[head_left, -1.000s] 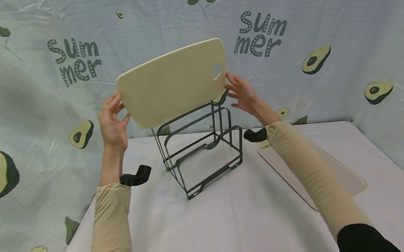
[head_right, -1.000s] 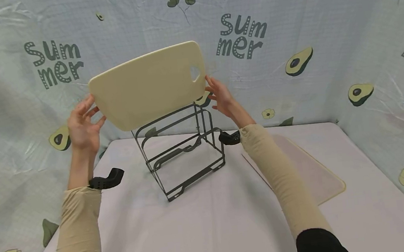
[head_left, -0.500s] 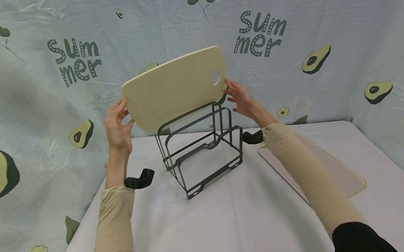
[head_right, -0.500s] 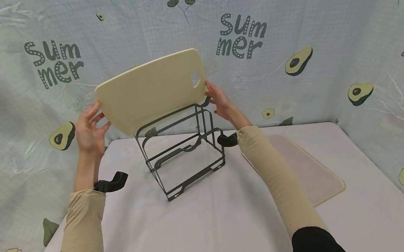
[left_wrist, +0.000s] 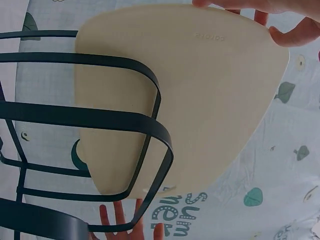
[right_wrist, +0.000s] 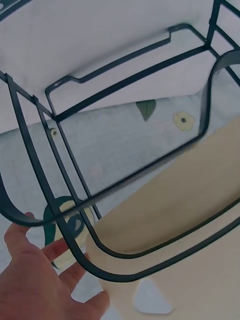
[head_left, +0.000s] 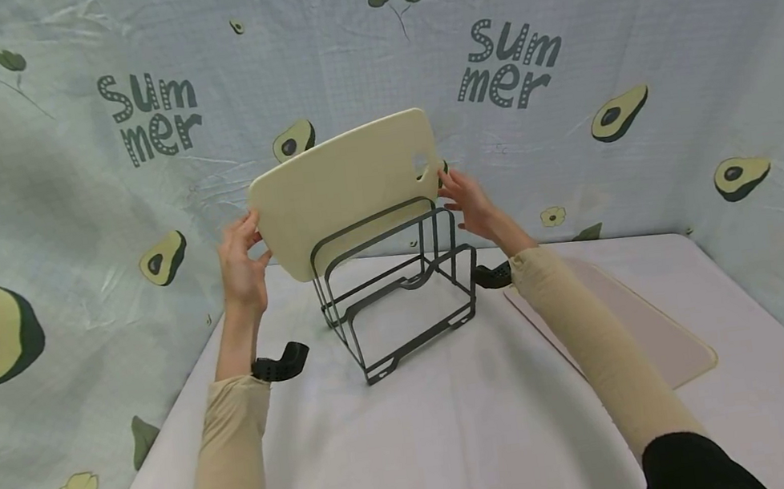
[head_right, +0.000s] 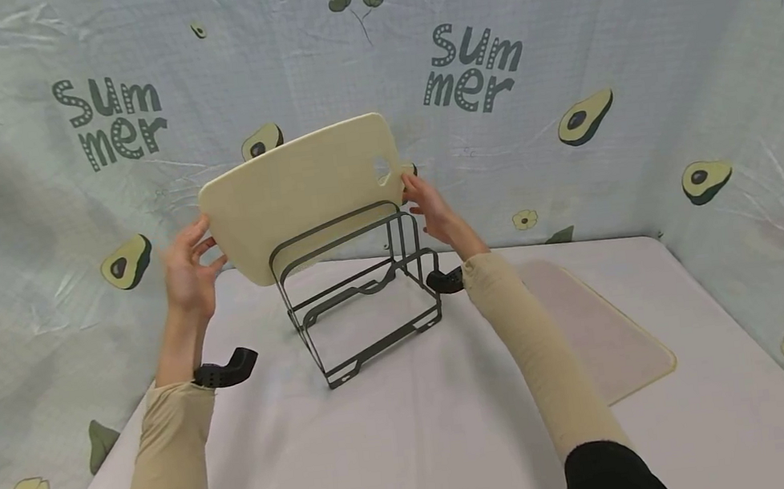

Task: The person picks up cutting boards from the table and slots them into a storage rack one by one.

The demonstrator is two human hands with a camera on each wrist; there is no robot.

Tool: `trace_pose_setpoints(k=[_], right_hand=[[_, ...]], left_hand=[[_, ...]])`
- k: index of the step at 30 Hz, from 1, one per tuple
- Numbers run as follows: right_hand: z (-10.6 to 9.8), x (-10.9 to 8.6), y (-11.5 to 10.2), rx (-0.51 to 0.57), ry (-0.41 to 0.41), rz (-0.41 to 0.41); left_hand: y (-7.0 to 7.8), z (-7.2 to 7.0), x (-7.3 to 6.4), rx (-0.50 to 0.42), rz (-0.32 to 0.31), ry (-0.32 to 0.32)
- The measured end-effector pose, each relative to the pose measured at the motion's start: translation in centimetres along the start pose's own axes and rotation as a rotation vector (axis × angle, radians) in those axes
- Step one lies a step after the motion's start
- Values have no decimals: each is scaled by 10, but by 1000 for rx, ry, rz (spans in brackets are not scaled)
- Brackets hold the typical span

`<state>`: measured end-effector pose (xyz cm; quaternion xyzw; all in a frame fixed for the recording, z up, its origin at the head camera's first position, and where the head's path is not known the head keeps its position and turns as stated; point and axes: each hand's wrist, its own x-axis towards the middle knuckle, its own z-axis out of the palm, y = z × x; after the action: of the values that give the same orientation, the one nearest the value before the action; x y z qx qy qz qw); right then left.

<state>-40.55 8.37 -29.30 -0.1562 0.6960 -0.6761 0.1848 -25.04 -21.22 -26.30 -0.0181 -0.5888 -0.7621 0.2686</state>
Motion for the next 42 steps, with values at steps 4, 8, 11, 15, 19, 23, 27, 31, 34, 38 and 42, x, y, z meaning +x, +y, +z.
trace_pose_setpoints(k=[4,8,11,15,19,23,27,31,34,38,42], right_hand=[[-2,0,6,5,-23,-4],[-5,2,12,17,-33,2],[-6,2,17,28,-29,16],[-6,1,24,34,-19,29],[-4,-4,29,27,-17,34],[-2,-8,33,12,-11,57],[-1,-9,39,6,-6,91],[-3,-8,47,21,6,96],[-4,-7,53,47,21,103],[-4,-7,59,64,34,109],[-2,-8,63,67,25,100]], left_hand=[[-4,-2,-2,-9,-17,3],[-8,-3,-3,-47,-42,2],[-11,-2,-3,-56,-44,-1],[-16,-2,-4,-62,-45,-8],[-24,-4,-6,-23,-57,-27],[-31,-6,-8,8,-53,-53],[-37,-7,-7,11,-63,-65],[-42,-8,-6,-10,-99,-51],[-45,-8,-7,-14,-112,-49],[-48,-8,-9,7,-106,-52],[-52,-9,-12,21,-111,-33]])
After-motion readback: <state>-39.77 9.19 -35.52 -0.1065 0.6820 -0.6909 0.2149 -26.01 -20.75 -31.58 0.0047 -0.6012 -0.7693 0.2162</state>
